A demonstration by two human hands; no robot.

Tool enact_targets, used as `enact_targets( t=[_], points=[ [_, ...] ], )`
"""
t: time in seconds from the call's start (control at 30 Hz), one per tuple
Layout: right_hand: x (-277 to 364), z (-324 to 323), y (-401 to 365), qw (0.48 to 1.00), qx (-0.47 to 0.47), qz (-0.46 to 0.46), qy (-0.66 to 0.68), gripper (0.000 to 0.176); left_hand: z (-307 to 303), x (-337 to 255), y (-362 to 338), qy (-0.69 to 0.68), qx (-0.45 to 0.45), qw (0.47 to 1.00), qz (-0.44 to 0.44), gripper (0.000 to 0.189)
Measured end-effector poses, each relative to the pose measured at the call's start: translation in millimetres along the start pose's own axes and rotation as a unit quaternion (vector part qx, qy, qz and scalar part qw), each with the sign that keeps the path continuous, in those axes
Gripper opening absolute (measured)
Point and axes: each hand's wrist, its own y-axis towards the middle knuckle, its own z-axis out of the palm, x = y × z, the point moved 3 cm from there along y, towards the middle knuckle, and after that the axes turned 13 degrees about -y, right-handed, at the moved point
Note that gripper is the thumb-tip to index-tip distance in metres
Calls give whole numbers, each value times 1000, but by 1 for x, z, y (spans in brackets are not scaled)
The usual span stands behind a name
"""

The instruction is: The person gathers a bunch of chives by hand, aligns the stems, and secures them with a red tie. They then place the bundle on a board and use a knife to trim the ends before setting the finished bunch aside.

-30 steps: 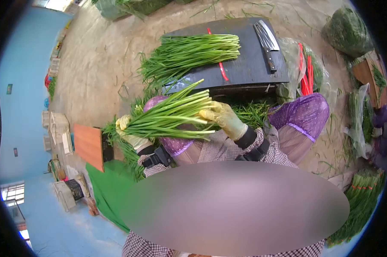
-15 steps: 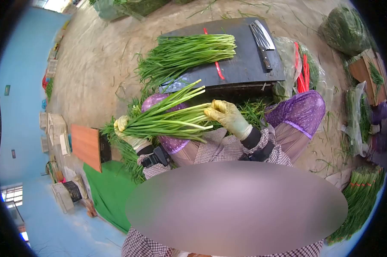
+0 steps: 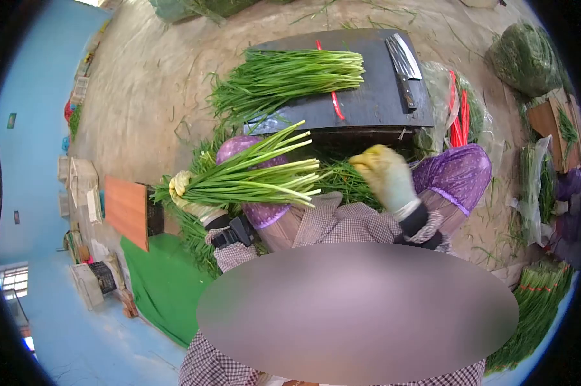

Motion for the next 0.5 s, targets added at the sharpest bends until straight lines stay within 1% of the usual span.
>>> enact_targets(
  t=[0.07, 0.13, 0.2, 0.23, 0.27, 0.3, 0.33, 0.37, 0.4, 0.43, 0.47, 0.5],
  points=[
    [47, 7, 14, 983, 27, 2, 183, 17, 10, 10, 2, -1, 20, 1000, -14, 21],
    [70, 57, 20, 980, -1, -86, 178, 25, 22, 19, 1, -16, 38, 999, -25, 17],
    [96, 74, 36, 986, 57, 7, 155, 36, 39, 31, -2, -8, 64, 997, -43, 13],
    [107, 78, 45, 982, 121, 36, 142, 43, 51, 39, -4, 6, 83, 995, -54, 12],
    [116, 83, 49, 979, 95, 18, 179, 38, 58, 42, -6, 21, 100, 993, -64, 10],
    [127, 85, 53, 972, 70, 2, 224, 35, 60, 42, -6, 11, 92, 993, -74, 10],
    [134, 84, 56, 962, 45, -14, 268, 32, 63, 41, -7, 24, 93, 993, -66, 10],
    [138, 80, 55, 940, 45, -72, 330, 27, 66, 41, -6, 36, 96, 993, -58, 10],
    [143, 62, 55, 911, 45, -129, 390, 23, 68, 41, -6, 48, 98, 993, -49, 10],
    [145, 32, 53, 846, 117, -140, 502, 18, 65, 36, -6, 38, 88, 995, -40, 9],
    [138, 12, 50, 774, 216, -129, 581, 14, 59, 28, -6, 28, 78, 996, -31, 9],
    [123, 3, 39, 717, 301, -123, 617, 19, 52, 21, -5, 15, 68, 997, -22, 9]
  ],
)
